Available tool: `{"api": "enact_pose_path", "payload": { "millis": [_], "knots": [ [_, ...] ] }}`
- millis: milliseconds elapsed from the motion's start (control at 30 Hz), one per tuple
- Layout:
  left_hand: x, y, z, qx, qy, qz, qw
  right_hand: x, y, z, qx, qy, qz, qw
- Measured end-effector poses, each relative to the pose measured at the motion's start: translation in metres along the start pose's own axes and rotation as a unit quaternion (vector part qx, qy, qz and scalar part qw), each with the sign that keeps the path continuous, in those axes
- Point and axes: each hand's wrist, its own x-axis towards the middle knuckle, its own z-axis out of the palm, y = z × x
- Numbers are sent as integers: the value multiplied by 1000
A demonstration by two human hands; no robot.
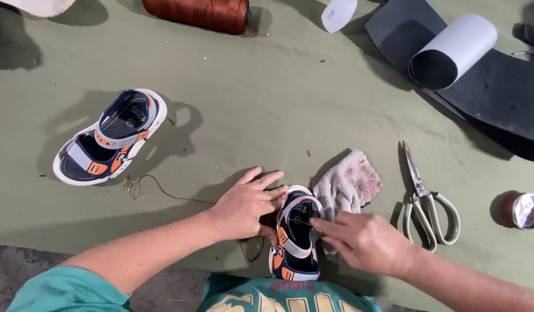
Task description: Hand-sewing the interior of a child's sandal using a needle and thread on a repair bench.
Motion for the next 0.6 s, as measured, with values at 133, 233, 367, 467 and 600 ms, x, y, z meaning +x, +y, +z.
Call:
{"api": "enact_pose_path", "payload": {
  "millis": [133, 233, 367, 467, 600],
  "knots": [
    [0, -1, -2, 6, 9, 12, 1000, 1, -10, 2, -103, -29, -29, 994],
    [-1, 0, 0, 0, 18, 19, 1000, 7, -18, 2, -219, -79, -54, 971],
    [-2, -3, 2, 0, 11, 17, 1000, 14, -13, 3, -100, -48, 8, 994],
    [-1, -3, 0, 4, 12, 20, 1000, 16, -5, 5, 47, -33, 64, 996],
    [0, -1, -2, 6, 29, 21, 999, 19, 2, 5, 277, -89, 259, 921]
  ]
}}
